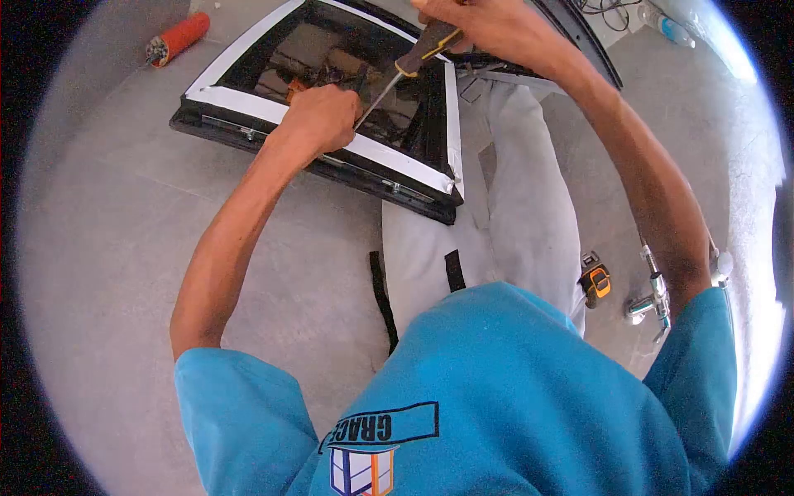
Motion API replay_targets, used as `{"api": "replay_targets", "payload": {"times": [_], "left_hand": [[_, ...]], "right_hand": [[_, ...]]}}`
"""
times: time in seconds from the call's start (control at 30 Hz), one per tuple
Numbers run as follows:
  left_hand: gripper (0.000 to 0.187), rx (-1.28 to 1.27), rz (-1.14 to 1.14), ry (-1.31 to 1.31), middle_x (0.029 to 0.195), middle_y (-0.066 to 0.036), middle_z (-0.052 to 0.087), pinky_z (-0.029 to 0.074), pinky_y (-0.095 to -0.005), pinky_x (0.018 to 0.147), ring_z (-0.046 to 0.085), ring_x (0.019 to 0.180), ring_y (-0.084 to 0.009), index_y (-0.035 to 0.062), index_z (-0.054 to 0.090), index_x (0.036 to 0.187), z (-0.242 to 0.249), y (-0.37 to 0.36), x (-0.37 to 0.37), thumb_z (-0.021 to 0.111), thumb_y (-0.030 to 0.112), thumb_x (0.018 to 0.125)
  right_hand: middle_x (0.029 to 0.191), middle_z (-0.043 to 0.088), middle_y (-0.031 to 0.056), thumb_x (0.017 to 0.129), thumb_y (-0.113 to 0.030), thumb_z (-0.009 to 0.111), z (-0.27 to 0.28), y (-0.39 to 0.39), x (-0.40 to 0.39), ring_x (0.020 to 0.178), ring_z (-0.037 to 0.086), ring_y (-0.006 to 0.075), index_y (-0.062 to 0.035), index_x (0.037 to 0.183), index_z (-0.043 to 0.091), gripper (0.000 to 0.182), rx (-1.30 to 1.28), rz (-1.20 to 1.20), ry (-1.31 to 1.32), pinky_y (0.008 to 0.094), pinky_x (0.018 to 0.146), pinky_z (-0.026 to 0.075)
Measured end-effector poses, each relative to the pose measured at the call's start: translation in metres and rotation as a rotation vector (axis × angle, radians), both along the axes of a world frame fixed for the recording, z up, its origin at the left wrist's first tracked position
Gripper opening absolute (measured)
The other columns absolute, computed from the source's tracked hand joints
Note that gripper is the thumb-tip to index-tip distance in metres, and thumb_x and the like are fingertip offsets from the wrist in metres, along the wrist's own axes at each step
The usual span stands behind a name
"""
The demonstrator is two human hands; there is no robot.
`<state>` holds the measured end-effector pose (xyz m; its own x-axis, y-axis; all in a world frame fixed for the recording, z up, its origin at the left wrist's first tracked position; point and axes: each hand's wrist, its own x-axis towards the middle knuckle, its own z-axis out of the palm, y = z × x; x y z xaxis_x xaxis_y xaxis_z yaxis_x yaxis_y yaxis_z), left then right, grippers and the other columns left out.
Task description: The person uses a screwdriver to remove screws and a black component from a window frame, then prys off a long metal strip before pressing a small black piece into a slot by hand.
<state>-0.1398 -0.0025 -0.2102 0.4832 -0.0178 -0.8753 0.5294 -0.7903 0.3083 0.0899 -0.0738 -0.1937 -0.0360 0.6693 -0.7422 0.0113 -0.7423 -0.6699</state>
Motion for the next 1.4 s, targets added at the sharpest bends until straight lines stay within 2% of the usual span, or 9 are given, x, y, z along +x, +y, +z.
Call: {"api": "replay_targets", "payload": {"times": [0.27,0.47,0.57,0.7,0.97,1.03,1.13,1.23,1.4], "left_hand": [[0.018,0.018,-0.031,0.053,0.084,-0.022,0.065,0.052,-0.0458,0.074,0.064,0.083,-0.0374,0.0017,0.067,0.084,-0.002,-0.003,0.003,0.056,0.01,0.073],[0.017,0.066,0.072,0.106,0.082,-0.023,0.065,0.052,-0.0459,0.073,0.064,0.081,-0.038,0.0,0.067,0.082,-0.003,-0.014,-0.007,0.056,0.008,0.073],[0.014,0.11,0.08,0.04,0.077,-0.022,0.064,0.052,-0.0464,0.071,0.065,0.076,-0.0373,0.0011,0.066,0.078,0.006,-0.016,-0.009,0.056,0.008,0.072],[0.01,0.137,0.135,-0.027,0.072,-0.023,0.063,0.052,-0.0457,0.066,0.064,0.071,-0.0377,0.0008,0.065,0.073,0.009,-0.022,-0.012,0.059,0.007,0.068],[0.012,0.162,0.17,-0.043,0.068,-0.022,0.063,0.052,-0.044,0.066,0.065,0.07,-0.0369,-0.0011,0.067,0.074,0.009,-0.024,-0.015,0.06,0.007,0.068],[0.012,0.154,0.078,-0.028,0.069,-0.022,0.063,0.052,-0.0439,0.067,0.065,0.071,-0.0368,-0.0012,0.067,0.074,0.009,-0.023,-0.009,0.062,0.007,0.067],[0.011,0.118,0.007,-0.014,0.07,-0.021,0.064,0.052,-0.0433,0.066,0.065,0.071,-0.0357,-0.0004,0.066,0.072,0.011,-0.021,-0.008,0.063,0.008,0.066],[0.008,0.107,-0.014,-0.098,0.07,-0.02,0.064,0.052,-0.0431,0.064,0.065,0.07,-0.0342,0.0011,0.065,0.07,0.009,-0.025,-0.014,0.064,0.007,0.066],[0.006,0.118,-0.153,-0.109,0.068,-0.016,0.064,0.052,-0.0418,0.058,0.066,0.065,-0.031,0.0029,0.062,0.072,0.008,-0.029,-0.018,0.061,0.008,0.071]], "right_hand": [[0.096,0.063,0.019,0.083,-0.013,0.063,-0.016,-0.01,0.006,0.083,0.063,0.0307,0.0055,0.121,0.048,0.045,0.184,-0.071,-0.038,0.033,0.074,0.053],[0.083,0.059,0.0069,0.081,-0.032,0.069,-0.057,-0.043,-0.026,0.073,0.058,0.0125,-0.0015,0.096,0.061,0.035,0.162,-0.488,0.339,0.0306,0.063,0.05],[0.099,0.058,0.0065,0.078,-0.023,0.072,-0.026,-0.036,-0.029,0.088,0.058,0.0195,-0.0041,0.113,0.054,0.044,-0.123,-0.639,0.358,0.0383,0.08,0.052],[0.099,0.061,0.0102,0.077,-0.012,0.07,-0.002,-0.033,-0.01,0.09,0.058,0.018,-0.0026,0.118,0.05,0.046,0.14,-0.301,0.311,0.0317,0.082,0.047],[0.1,0.061,0.0135,0.072,-0.003,0.067,-0.012,-0.046,0.0,0.098,0.056,0.0208,-0.0013,0.121,0.049,0.053,0.159,-0.361,0.421,0.0329,0.091,0.041],[0.099,0.06,0.0138,0.074,-0.009,0.069,-0.023,-0.044,0.005,0.092,0.06,0.0222,-0.0012,0.123,0.047,0.054,0.174,-0.445,0.464,0.0321,0.084,0.047],[0.079,0.061,0.0146,0.084,-0.045,0.062,-0.028,-0.027,0.018,0.063,0.064,0.0197,0.0027,0.11,0.057,0.055,-0.15,0.156,0.007,0.031,0.05,0.051],[0.066,0.059,0.0127,0.082,-0.054,0.06,-0.036,-0.01,0.026,0.061,0.064,0.0168,0.0027,0.097,0.063,0.059,-0.219,0.347,-0.005,0.0333,0.045,0.048],[0.075,0.063,0.0065,0.073,-0.03,0.073,-0.05,-0.012,0.027,0.06,0.057,0.0143,-0.0052,0.097,0.067,0.034,0.1,0.134,0.154,0.029,0.053,0.047]]}}
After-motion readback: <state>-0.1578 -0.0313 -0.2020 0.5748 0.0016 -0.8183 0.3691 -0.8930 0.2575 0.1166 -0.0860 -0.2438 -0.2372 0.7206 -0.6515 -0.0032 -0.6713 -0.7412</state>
